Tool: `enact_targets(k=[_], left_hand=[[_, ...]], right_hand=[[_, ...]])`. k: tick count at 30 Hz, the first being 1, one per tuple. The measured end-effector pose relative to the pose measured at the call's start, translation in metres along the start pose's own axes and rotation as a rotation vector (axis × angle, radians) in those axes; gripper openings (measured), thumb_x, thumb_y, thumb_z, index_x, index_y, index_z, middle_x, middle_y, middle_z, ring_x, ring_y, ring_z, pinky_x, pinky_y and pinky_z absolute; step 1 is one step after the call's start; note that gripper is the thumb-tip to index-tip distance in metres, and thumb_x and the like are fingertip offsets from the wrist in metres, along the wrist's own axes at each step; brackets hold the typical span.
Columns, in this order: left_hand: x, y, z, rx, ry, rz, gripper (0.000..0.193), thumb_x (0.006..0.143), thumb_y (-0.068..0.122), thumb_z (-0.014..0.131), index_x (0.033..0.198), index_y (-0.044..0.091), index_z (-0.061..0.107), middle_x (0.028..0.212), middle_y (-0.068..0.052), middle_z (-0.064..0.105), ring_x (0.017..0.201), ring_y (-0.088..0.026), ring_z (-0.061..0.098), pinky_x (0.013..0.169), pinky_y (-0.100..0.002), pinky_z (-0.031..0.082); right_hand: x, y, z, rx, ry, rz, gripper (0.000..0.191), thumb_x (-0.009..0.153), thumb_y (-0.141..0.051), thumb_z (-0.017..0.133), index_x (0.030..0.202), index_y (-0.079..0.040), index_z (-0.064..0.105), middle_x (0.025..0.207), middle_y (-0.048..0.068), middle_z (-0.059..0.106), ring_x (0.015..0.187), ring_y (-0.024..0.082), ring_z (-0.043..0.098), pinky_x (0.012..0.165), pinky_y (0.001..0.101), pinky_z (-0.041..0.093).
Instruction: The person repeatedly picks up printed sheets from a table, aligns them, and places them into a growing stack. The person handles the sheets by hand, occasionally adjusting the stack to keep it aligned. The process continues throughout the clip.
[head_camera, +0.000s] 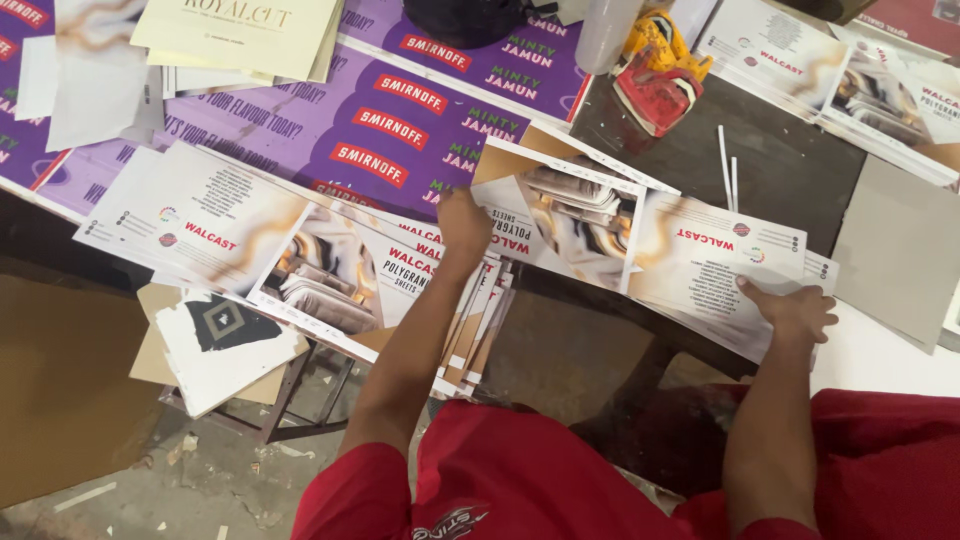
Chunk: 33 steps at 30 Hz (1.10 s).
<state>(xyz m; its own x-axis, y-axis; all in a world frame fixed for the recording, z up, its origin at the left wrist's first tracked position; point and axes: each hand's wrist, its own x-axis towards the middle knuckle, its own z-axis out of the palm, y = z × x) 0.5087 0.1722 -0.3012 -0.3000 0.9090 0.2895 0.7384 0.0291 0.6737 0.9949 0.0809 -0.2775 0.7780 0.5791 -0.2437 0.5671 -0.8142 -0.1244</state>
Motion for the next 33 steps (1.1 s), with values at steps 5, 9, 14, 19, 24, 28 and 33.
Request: enact_targets(k=[5, 9, 14, 19, 24, 28, 33], left_hand=[[-0.002, 0.039, -0.006, 0.053, 0.112, 0.086, 0.035, 0.080, -0.003, 0.073, 0.114, -0.005, 0.064, 0.112, -0.029, 0.061, 0.100, -0.046, 0.065, 0.088, -0.054, 0.052], [0.022, 0.055, -0.030, -0.269, -0.254, -0.022, 0.038, 0.076, 0.009, 0.082, 0.107, -0.007, 0.066, 0.100, -0.027, 0.070, 0.089, -0.040, 0.072, 0.077, -0.047, 0.058], [0.031, 0.070, -0.050, -0.759, -0.804, -0.348, 0.026, 0.087, 0.008, 0.070, 0.110, -0.002, 0.068, 0.093, -0.013, 0.075, 0.080, -0.027, 0.076, 0.064, -0.045, 0.065], [0.001, 0.078, -0.086, -1.069, -0.546, -0.202, 0.026, 0.091, 0.008, 0.073, 0.113, -0.006, 0.072, 0.099, -0.015, 0.078, 0.086, -0.018, 0.071, 0.077, -0.033, 0.058], [-0.065, 0.054, -0.150, -1.183, 0.094, -0.257, 0.026, 0.096, 0.010, 0.068, 0.117, -0.005, 0.070, 0.104, -0.009, 0.075, 0.093, -0.016, 0.068, 0.086, -0.031, 0.054], [-0.123, 0.033, -0.151, -1.370, 0.339, -0.479, 0.023, 0.099, 0.004, 0.068, 0.120, -0.006, 0.069, 0.109, -0.012, 0.073, 0.098, -0.018, 0.066, 0.087, -0.032, 0.053], [-0.136, -0.029, -0.108, -1.713, 0.592, -0.722, 0.045, 0.086, -0.005, 0.064, 0.128, 0.010, 0.057, 0.116, -0.007, 0.070, 0.104, -0.021, 0.068, 0.090, -0.036, 0.059]], right_hand=[[0.005, -0.001, 0.005, 0.004, 0.011, 0.008, 0.138, 0.057, -0.079, 0.085, 0.150, 0.011, 0.038, 0.155, 0.027, 0.035, 0.144, 0.050, 0.032, 0.104, 0.0749, 0.040], [0.008, -0.001, 0.006, 0.023, 0.002, 0.019, 0.137, 0.057, -0.077, 0.088, 0.149, 0.012, 0.039, 0.158, 0.027, 0.034, 0.147, 0.050, 0.031, 0.106, 0.0746, 0.040], [0.001, 0.000, 0.002, 0.089, 0.001, 0.009, 0.132, 0.062, -0.074, 0.087, 0.153, 0.006, 0.034, 0.157, 0.027, 0.031, 0.146, 0.052, 0.026, 0.105, 0.0771, 0.036], [-0.024, -0.002, 0.020, 0.558, 0.368, -0.076, 0.100, 0.093, -0.050, 0.083, 0.159, 0.002, 0.030, 0.155, 0.030, 0.031, 0.138, 0.054, 0.030, 0.105, 0.0763, 0.035], [-0.056, -0.010, 0.056, 0.607, 0.541, -0.202, 0.077, 0.104, -0.033, 0.076, 0.155, 0.004, 0.031, 0.156, 0.025, 0.036, 0.135, 0.049, 0.036, 0.105, 0.0715, 0.037], [-0.073, -0.028, 0.074, 0.510, 0.550, -0.320, 0.077, 0.101, -0.026, 0.079, 0.159, 0.000, 0.035, 0.152, 0.023, 0.039, 0.134, 0.047, 0.038, 0.104, 0.0664, 0.040], [-0.078, -0.058, 0.075, 0.312, 0.205, -0.272, 0.096, 0.088, -0.050, 0.082, 0.157, -0.002, 0.037, 0.156, 0.027, 0.035, 0.139, 0.052, 0.031, 0.106, 0.0759, 0.032]])
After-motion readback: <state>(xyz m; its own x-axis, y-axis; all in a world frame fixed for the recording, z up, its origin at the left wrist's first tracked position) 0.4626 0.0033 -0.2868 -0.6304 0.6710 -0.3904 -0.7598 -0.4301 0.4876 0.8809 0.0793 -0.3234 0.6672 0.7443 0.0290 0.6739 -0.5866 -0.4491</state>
